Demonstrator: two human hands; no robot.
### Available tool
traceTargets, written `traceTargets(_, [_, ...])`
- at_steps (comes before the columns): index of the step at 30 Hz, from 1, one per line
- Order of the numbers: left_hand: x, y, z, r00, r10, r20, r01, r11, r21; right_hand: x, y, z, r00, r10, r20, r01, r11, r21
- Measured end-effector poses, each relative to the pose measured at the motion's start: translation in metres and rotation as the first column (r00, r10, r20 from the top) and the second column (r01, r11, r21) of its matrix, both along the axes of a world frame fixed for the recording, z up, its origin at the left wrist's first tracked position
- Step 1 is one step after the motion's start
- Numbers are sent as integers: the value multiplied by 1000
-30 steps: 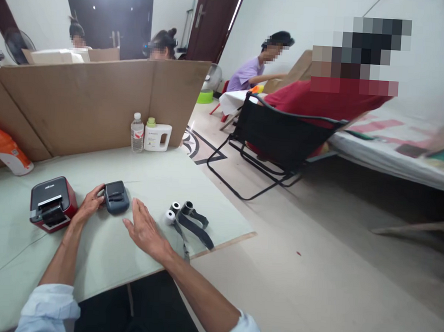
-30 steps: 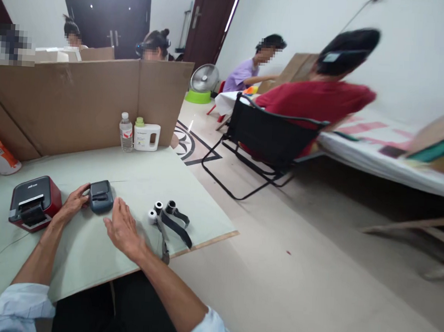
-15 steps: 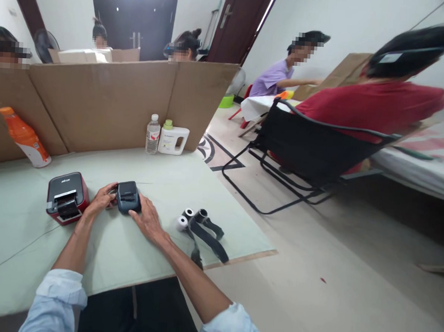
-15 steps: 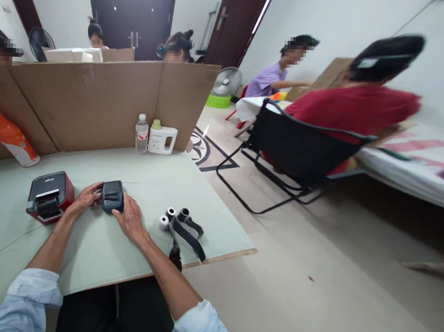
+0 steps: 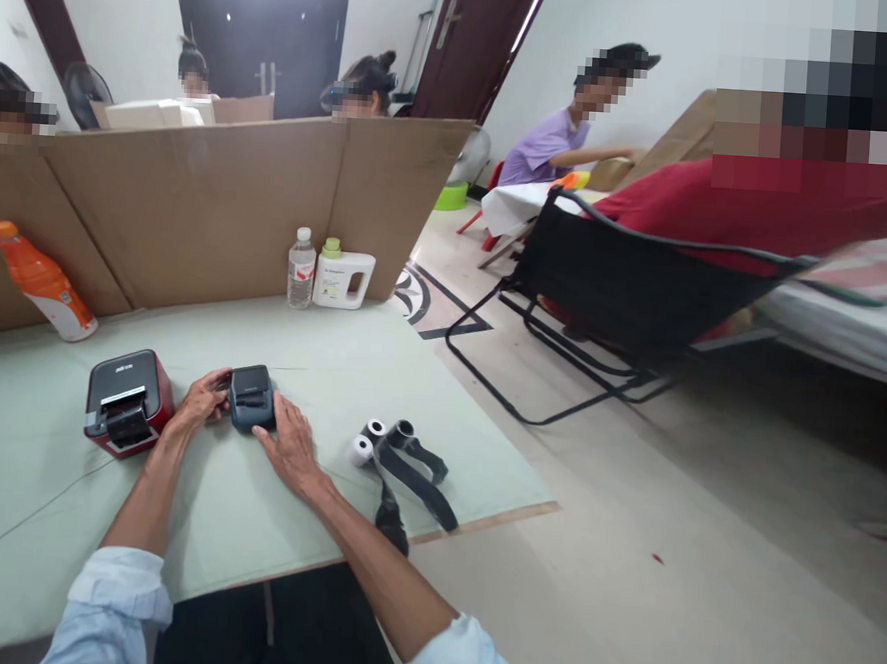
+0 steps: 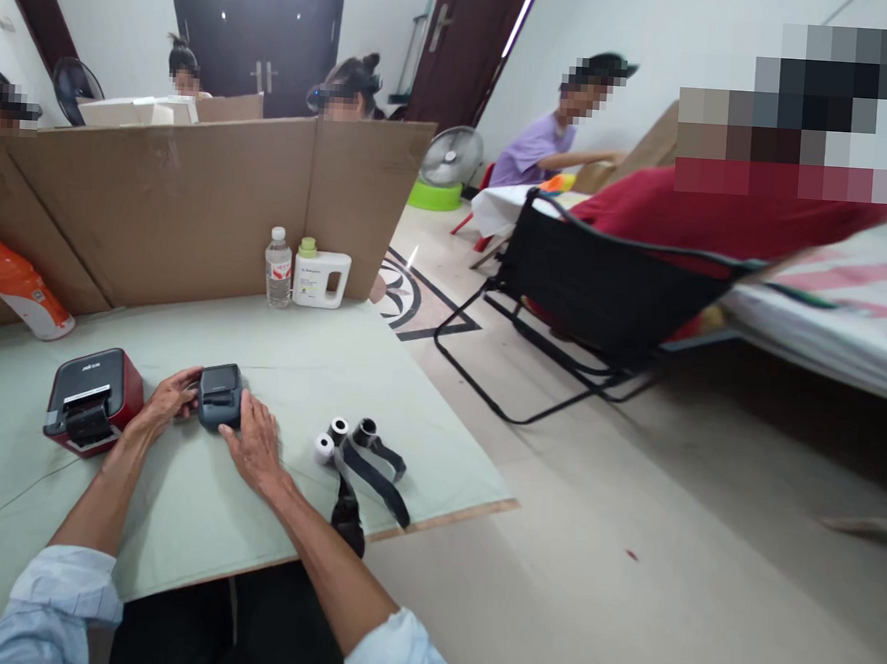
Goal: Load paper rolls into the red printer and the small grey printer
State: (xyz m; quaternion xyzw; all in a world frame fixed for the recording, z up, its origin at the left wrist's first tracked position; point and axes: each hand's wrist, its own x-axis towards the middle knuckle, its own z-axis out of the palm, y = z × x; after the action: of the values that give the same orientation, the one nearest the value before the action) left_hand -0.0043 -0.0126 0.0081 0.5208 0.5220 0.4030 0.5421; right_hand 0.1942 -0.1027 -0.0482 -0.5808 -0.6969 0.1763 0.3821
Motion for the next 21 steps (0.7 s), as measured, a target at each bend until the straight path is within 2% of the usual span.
traceTargets(7, [3, 1, 4, 1000, 23, 9, -23, 999, -25, -1, -1, 1, 1000, -9, -1, 9, 1000, -15])
traceTargets(15, [4, 12, -7, 997, 66, -47, -69, 995, -66, 2, -2, -1, 1000, -13, 16, 14, 999, -45])
traceTargets(21, [8, 1, -2, 995, 85, -54, -87, 995, -39, 0, -1, -1, 1000, -6, -14, 6, 1000, -26])
